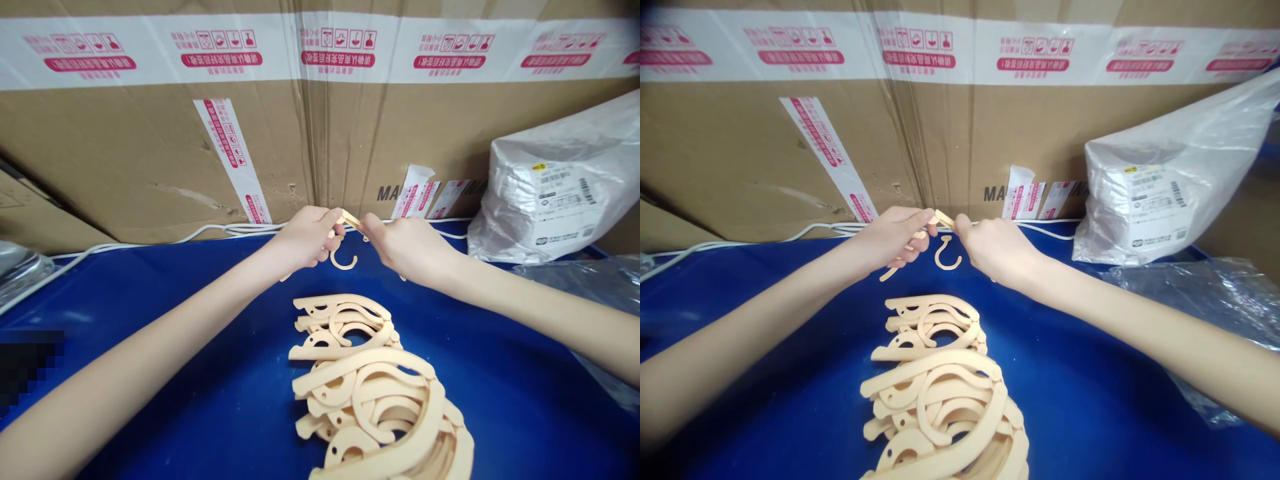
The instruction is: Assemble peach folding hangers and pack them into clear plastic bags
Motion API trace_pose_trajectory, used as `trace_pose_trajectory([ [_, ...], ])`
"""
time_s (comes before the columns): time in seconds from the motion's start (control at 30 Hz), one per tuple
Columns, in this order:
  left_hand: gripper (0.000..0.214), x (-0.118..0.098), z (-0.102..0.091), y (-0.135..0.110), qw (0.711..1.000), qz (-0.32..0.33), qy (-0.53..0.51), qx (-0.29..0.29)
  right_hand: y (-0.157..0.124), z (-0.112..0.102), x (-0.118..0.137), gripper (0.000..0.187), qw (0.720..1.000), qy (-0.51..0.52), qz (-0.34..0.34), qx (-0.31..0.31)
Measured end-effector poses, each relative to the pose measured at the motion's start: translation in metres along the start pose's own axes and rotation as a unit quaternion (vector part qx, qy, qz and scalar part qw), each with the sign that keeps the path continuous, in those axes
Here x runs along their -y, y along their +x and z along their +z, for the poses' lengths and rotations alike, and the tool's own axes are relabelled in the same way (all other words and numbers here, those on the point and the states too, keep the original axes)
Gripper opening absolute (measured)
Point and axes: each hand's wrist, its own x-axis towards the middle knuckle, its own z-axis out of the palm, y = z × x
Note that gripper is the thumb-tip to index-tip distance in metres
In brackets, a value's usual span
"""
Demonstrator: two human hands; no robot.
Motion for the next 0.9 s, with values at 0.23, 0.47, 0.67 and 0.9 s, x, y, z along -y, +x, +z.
trace_pose_trajectory([
  [0.23, 0.031, 0.014, -0.013, 0.001, 0.972, 0.124, 0.153, -0.13, 0.019, 0.005, -0.051, 0.033, 0.978, 0.206, 0.027, -0.004],
  [0.47, 0.031, 0.062, -0.062, 0.021, 0.965, 0.082, 0.233, -0.086, -0.005, 0.011, -0.092, 0.012, 0.943, 0.271, 0.052, -0.183],
  [0.67, 0.028, 0.086, -0.063, 0.028, 0.949, 0.073, 0.291, -0.095, -0.017, 0.019, -0.109, 0.014, 0.95, 0.21, 0.062, -0.224],
  [0.9, 0.023, 0.074, -0.054, 0.02, 0.904, 0.052, 0.397, -0.15, -0.007, 0.022, -0.114, 0.016, 0.99, -0.024, -0.034, -0.135],
])
